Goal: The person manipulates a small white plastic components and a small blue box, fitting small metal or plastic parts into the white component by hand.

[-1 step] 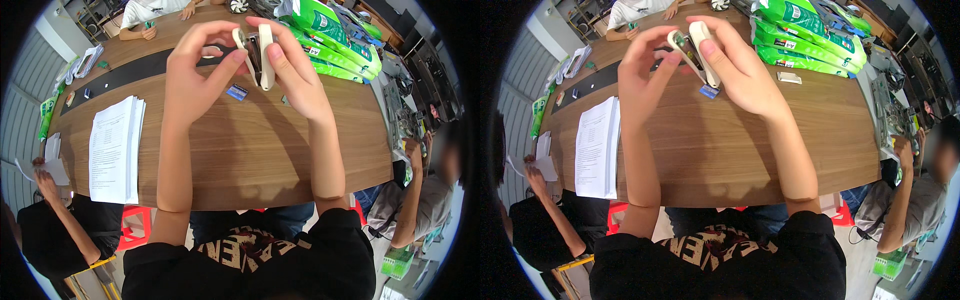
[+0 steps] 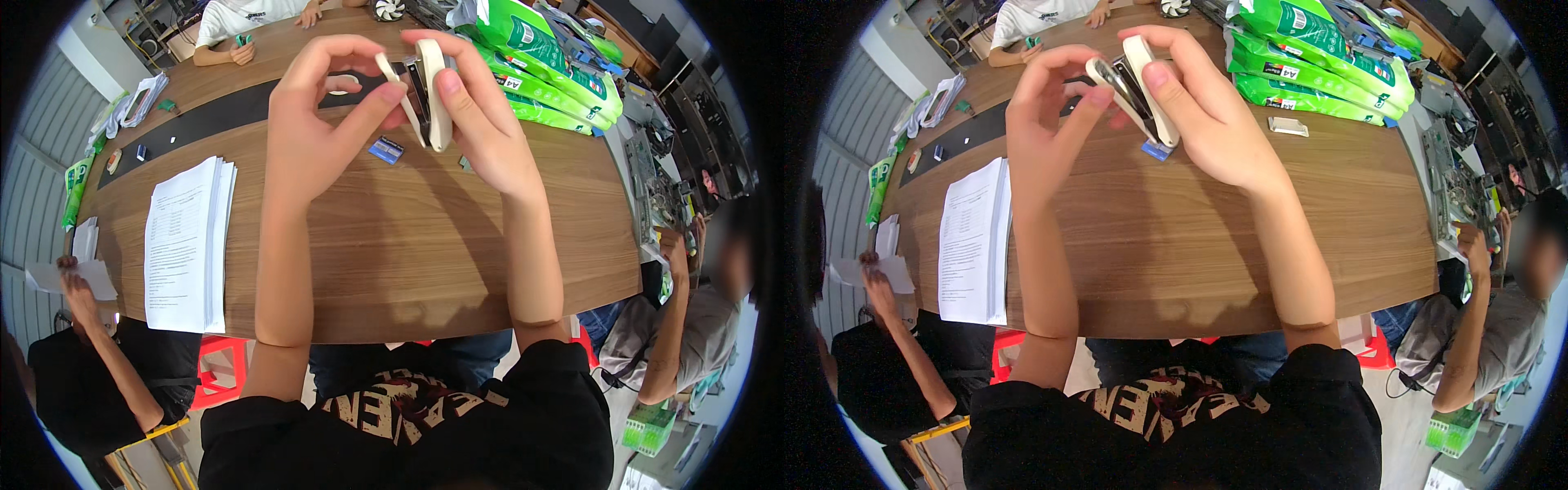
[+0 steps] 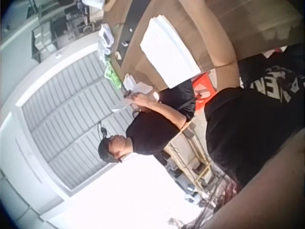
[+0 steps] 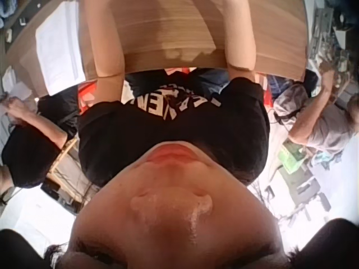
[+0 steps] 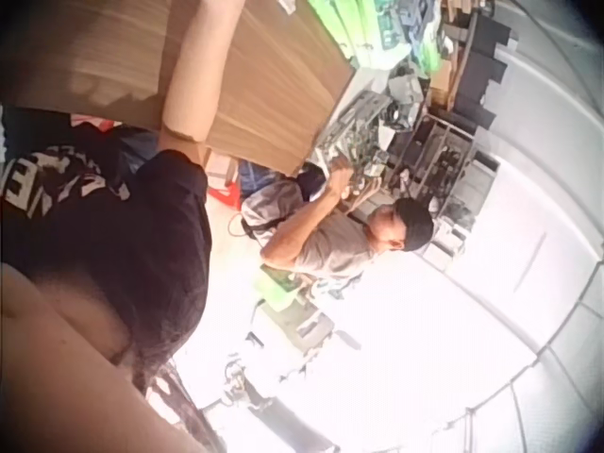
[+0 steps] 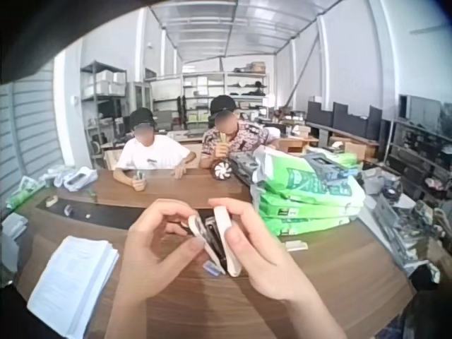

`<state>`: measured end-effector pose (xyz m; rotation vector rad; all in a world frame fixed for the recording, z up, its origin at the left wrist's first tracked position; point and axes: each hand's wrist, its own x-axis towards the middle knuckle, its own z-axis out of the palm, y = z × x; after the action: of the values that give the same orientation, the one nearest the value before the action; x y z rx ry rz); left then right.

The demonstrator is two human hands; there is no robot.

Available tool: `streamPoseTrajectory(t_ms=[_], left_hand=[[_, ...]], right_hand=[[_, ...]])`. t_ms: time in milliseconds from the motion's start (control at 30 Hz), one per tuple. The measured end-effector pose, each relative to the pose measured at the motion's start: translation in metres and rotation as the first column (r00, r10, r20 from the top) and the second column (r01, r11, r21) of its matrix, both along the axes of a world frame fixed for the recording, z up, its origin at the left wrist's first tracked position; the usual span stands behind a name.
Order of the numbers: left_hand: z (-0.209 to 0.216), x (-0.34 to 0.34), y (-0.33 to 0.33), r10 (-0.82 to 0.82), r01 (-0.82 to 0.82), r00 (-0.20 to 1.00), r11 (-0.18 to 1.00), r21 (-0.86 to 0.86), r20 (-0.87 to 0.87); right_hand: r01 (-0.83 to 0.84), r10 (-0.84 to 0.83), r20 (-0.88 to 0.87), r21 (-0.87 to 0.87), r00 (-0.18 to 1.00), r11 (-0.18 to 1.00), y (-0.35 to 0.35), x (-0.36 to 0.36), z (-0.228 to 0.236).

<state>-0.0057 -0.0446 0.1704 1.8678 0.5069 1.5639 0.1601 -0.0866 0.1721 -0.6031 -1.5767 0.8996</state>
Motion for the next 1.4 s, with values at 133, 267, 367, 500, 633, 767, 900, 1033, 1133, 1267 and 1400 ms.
streamPoseTrajectory(t_ms=[133, 267, 367, 500, 633, 767, 900, 1033, 1133, 1267, 1400], left_hand=[[0.002, -0.006, -0.005, -0.074, 0.075, 0.995, 0.997, 0.007, -0.061], [0.003, -0.007, -0.004, -0.138, 0.14, 0.99, 0.988, 0.063, -0.044], [0.006, -0.009, -0.007, -0.14, 0.141, 0.99, 0.986, 0.084, -0.014], [0.009, -0.007, -0.009, -0.194, 0.19, 0.98, 0.979, 0.066, 0.046], [0.014, -0.002, -0.018, -0.194, 0.192, 0.978, 0.981, 0.039, 0.075], [0.022, -0.002, -0.03, -0.162, 0.172, 0.978, 0.983, -0.069, 0.131], [0.021, -0.002, -0.03, -0.124, 0.127, 0.985, 0.992, -0.009, 0.123], [0.026, -0.003, -0.041, -0.111, 0.096, 0.981, 0.991, 0.097, 0.156], [0.02, -0.003, -0.036, 0.018, -0.033, 0.998, 0.966, 0.256, 0.062], [0.025, -0.006, -0.044, 0.178, -0.155, 0.984, 0.905, 0.397, -0.023], [0.028, -0.007, -0.049, 0.286, -0.212, 0.954, 0.853, 0.477, -0.087]], right_hand=[[-0.078, 0.072, -0.063, -0.09, 0.995, 0.993, 0.0, 0.004, -0.001], [0.066, -0.065, -0.013, 0.058, 0.998, 0.996, -0.004, 0.0, 0.004], [0.084, -0.081, -0.069, 0.052, 0.994, 0.995, -0.011, -0.005, 0.01], [0.171, -0.156, -0.096, 0.182, 0.983, 0.968, -0.01, -0.01, 0.01], [0.251, -0.253, -0.032, 0.288, 0.967, 0.924, -0.01, -0.005, 0.01], [0.26, -0.261, -0.04, 0.312, 0.965, 0.914, -0.014, -0.004, 0.014], [0.26, -0.299, 0.022, 0.434, 0.954, 0.863, -0.016, -0.005, 0.017], [0.153, -0.238, 0.118, 0.486, 0.964, 0.861, -0.019, 0.0, 0.021], [0.123, -0.214, 0.149, 0.463, 0.966, 0.878, -0.024, 0.003, 0.019], [0.124, -0.208, 0.181, 0.387, 0.961, 0.913, -0.033, -0.001, 0.022], [0.111, -0.178, 0.142, 0.387, 0.974, 0.915, -0.033, -0.007, 0.021]])
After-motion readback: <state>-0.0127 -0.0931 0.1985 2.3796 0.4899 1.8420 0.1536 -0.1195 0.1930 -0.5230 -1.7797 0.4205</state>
